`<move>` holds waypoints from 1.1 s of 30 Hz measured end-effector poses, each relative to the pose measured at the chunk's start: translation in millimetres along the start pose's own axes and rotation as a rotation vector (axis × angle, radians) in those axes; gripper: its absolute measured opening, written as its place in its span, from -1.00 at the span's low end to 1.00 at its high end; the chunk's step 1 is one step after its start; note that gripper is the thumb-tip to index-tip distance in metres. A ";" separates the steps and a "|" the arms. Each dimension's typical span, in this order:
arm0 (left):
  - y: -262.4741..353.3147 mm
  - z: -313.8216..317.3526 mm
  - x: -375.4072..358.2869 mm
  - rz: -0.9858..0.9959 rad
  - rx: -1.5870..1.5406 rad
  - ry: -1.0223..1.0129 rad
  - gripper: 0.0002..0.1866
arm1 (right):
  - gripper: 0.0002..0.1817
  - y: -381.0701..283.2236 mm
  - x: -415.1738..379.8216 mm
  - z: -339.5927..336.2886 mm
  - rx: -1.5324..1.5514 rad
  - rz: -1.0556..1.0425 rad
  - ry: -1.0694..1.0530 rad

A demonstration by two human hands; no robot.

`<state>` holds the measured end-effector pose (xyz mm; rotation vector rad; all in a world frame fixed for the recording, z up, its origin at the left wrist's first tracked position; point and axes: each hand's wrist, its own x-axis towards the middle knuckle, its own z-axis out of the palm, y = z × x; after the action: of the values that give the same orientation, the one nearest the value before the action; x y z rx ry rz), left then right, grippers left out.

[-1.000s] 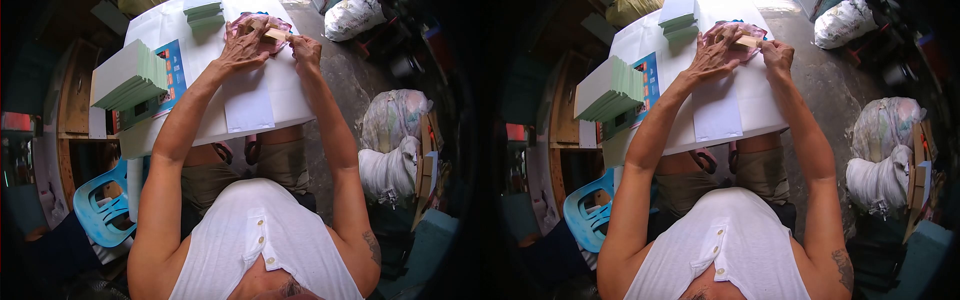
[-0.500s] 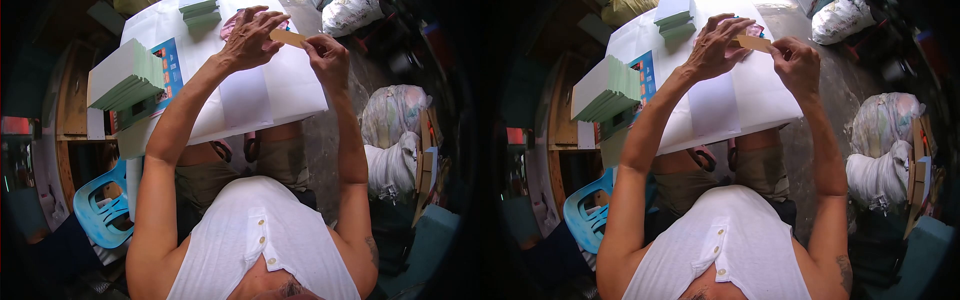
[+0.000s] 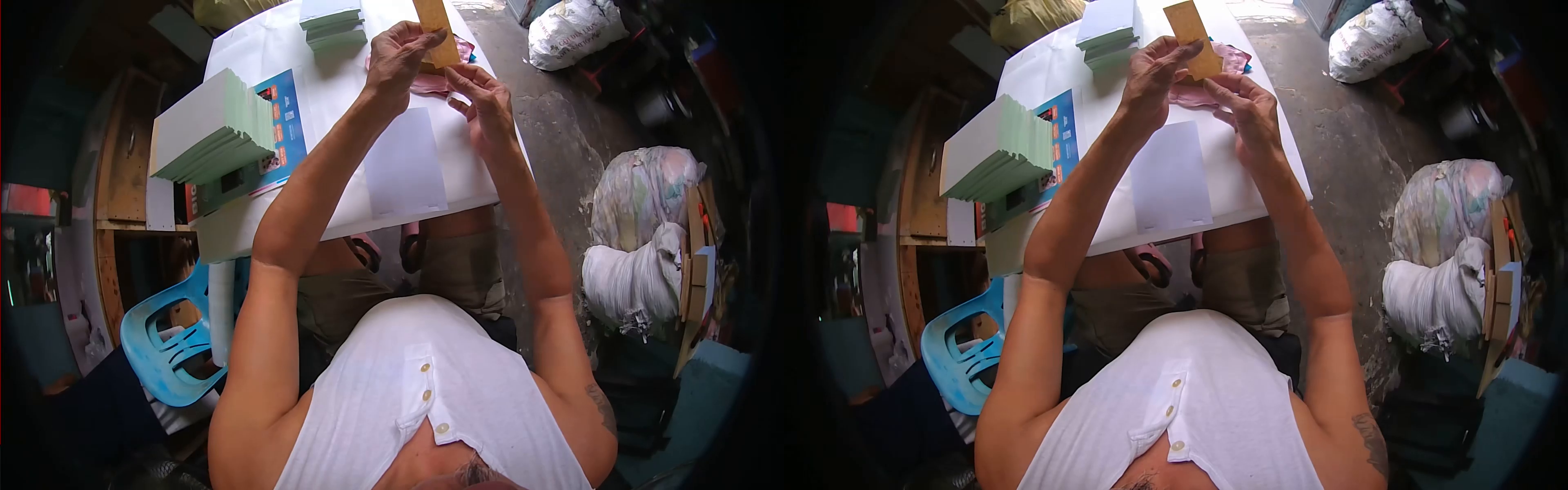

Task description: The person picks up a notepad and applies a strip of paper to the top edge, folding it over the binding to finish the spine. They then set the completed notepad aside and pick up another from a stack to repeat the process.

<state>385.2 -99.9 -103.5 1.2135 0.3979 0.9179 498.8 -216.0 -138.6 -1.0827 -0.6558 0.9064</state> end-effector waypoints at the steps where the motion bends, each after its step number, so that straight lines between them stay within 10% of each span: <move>1: -1.3 0.4 -1.7 -0.048 -0.026 0.020 -0.55 | -0.57 6.0 1.0 4.6 0.064 0.002 0.021; 7: -10.7 -8.8 0.6 -0.063 0.049 0.081 -0.51 | -0.80 10.8 21.7 9.8 0.183 -0.037 0.198; 10: -16.8 -18.6 5.0 0.276 0.550 0.411 -0.41 | -0.81 8.2 43.5 -11.5 -0.168 -0.034 0.220; 16: -19.3 -38.3 3.5 0.628 0.989 -0.356 -0.11 | -0.80 3.8 67.8 -25.8 -0.308 0.110 0.218; 19: -28.8 -32.8 3.1 0.491 1.074 -0.518 -0.07 | -0.81 4.2 70.3 -23.8 -0.301 0.111 0.203; 33: -41.6 -44.9 15.7 0.510 1.167 -0.479 -0.04 | -0.85 14.0 55.0 -28.2 -0.226 0.008 0.318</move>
<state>379.0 -62.2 -153.9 2.6307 0.2153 0.7562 544.8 -178.2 -160.4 -1.3974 -0.4956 0.6569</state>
